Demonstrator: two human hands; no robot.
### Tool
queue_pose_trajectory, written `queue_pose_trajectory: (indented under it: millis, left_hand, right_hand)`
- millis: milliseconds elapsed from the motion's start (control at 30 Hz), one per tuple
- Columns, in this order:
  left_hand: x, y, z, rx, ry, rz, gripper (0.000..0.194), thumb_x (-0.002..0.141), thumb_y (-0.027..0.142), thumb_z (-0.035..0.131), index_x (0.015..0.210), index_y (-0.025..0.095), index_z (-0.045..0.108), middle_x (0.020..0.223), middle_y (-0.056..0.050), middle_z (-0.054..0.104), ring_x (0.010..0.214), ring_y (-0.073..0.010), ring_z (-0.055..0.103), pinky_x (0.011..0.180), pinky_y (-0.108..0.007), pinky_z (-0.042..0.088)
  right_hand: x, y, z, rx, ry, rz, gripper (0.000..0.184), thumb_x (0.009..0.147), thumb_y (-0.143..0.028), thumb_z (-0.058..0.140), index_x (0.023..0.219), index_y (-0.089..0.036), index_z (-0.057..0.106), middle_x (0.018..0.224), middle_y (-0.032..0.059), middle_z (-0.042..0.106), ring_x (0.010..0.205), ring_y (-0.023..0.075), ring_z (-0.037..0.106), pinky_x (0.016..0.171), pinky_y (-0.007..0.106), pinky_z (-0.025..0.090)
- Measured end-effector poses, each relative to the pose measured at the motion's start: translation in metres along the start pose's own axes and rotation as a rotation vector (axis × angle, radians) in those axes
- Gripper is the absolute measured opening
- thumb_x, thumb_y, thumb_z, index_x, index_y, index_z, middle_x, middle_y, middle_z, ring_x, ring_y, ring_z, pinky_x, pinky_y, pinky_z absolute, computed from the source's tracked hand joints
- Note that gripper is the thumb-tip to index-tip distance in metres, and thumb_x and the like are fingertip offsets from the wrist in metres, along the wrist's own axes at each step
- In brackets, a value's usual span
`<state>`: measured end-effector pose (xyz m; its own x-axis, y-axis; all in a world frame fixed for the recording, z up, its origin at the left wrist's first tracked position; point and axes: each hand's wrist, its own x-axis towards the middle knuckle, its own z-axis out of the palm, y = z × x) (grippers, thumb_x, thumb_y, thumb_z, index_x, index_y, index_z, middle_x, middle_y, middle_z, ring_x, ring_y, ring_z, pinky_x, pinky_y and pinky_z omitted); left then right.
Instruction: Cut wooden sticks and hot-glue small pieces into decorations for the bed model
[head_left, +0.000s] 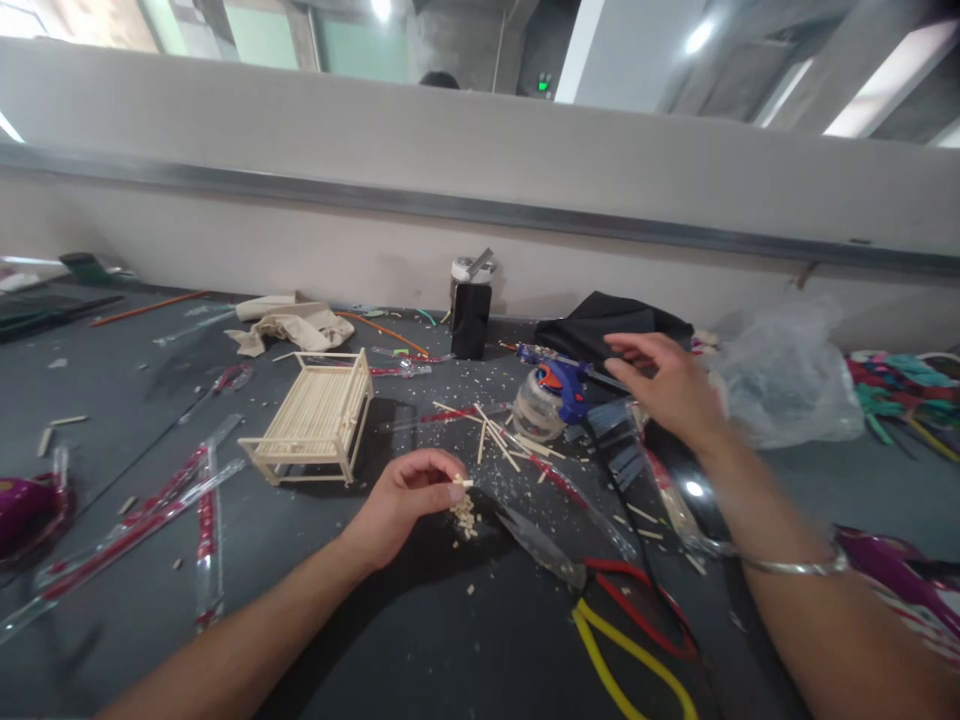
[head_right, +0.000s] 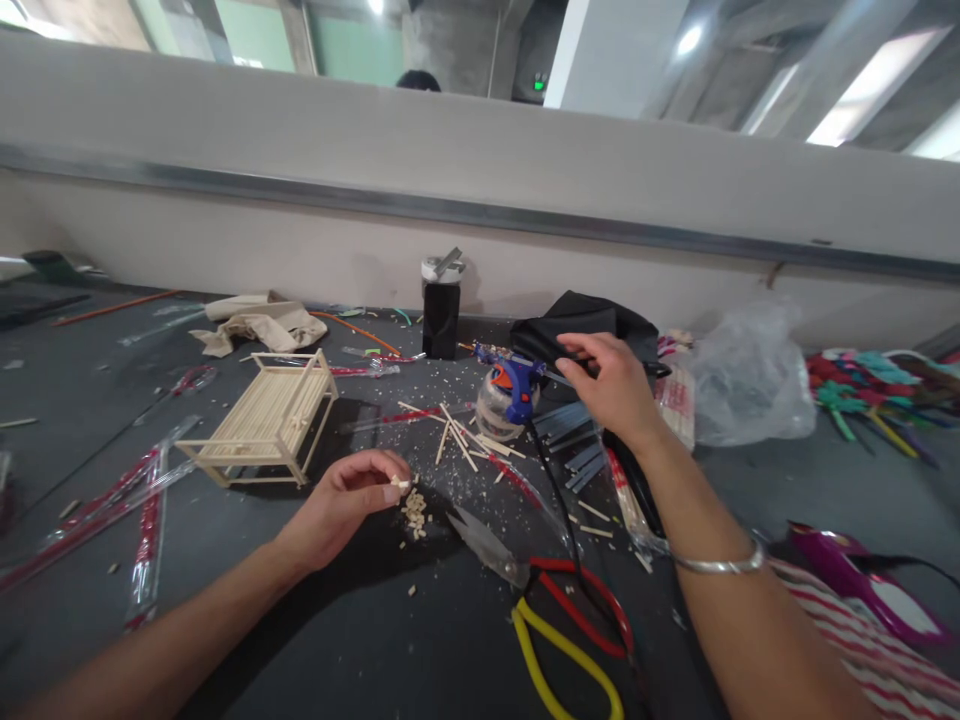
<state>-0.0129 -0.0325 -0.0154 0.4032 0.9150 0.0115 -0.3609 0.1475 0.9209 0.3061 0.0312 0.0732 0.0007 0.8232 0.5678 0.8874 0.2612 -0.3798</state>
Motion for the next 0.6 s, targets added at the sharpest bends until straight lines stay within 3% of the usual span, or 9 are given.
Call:
queue_pose_trajectory:
  millis: [133,167,233,300,433,500,600]
  left_hand:
    - [0.001,0.002,0.001,-0.017,0.027,-0.005,0.012,0.066,0.02,0.08,0.072,0.017,0.07,0.081,-0.001,0.064,0.075,-0.0116,0.053,0.07,-0.024,0.04]
    - [0.001,0.003,0.001,-0.02,0.035,-0.001,0.012,0.066,0.02,0.08,0.072,0.017,0.07,0.081,-0.001,0.064,0.075,-0.0116,0.053,0.07,-0.024,0.04]
    - [0.001,0.004,0.001,-0.021,0.046,0.011,0.011,0.066,0.02,0.08,0.072,0.017,0.07,0.081,-0.001,0.064,0.075,-0.0118,0.054,0.07,-0.024,0.04]
    - [0.001,0.005,0.002,-0.019,0.047,0.02,0.011,0.067,0.02,0.079,0.072,0.017,0.07,0.08,-0.001,0.064,0.075,-0.0122,0.054,0.07,-0.025,0.04]
    - [0.0,0.005,0.003,-0.027,0.039,0.027,0.011,0.067,0.02,0.079,0.072,0.017,0.07,0.079,-0.001,0.064,0.075,-0.0123,0.054,0.071,-0.025,0.04]
    - [0.0,0.004,0.003,-0.031,0.027,0.029,0.01,0.068,0.02,0.079,0.072,0.017,0.07,0.079,-0.001,0.064,0.075,-0.012,0.053,0.07,-0.024,0.04]
    - [0.0,0.004,0.002,-0.032,0.025,0.024,0.01,0.068,0.02,0.079,0.072,0.017,0.07,0.079,-0.001,0.064,0.074,-0.0116,0.053,0.069,-0.024,0.04]
  right_hand:
    - [-0.038,-0.048,-0.03,-0.126,0.205,-0.039,0.026,0.089,-0.03,0.056,0.111,-0.023,0.067,0.095,0.0057,0.072,0.08,0.0206,0.067,0.077,0.035,0.054]
    - [-0.055,-0.062,-0.036,-0.141,0.193,-0.073,0.024,0.091,-0.033,0.055,0.111,-0.028,0.067,0.096,0.0039,0.072,0.08,0.0206,0.068,0.077,0.034,0.054]
    - [-0.091,-0.086,-0.043,-0.117,0.034,-0.184,0.023,0.092,-0.036,0.053,0.112,-0.034,0.064,0.099,0.0022,0.072,0.083,0.0219,0.069,0.077,0.035,0.054]
    - [-0.125,-0.097,-0.041,-0.144,-0.011,-0.251,0.034,0.092,-0.039,0.052,0.126,-0.034,0.055,0.097,0.0056,0.071,0.083,0.0257,0.069,0.077,0.04,0.054]
    - [-0.168,-0.079,-0.024,-0.354,-0.031,-0.116,0.061,0.089,-0.05,0.053,0.141,-0.021,0.039,0.111,0.0173,0.067,0.099,0.0359,0.065,0.084,0.052,0.051]
    - [-0.178,-0.062,-0.016,-0.361,-0.084,-0.023,0.066,0.088,-0.056,0.05,0.141,-0.018,0.038,0.102,0.0157,0.069,0.091,0.034,0.067,0.077,0.05,0.054]
    - [-0.185,-0.04,-0.012,-0.322,-0.135,0.052,0.054,0.09,-0.05,0.047,0.135,-0.02,0.044,0.086,0.0086,0.072,0.076,0.0281,0.071,0.069,0.042,0.056]
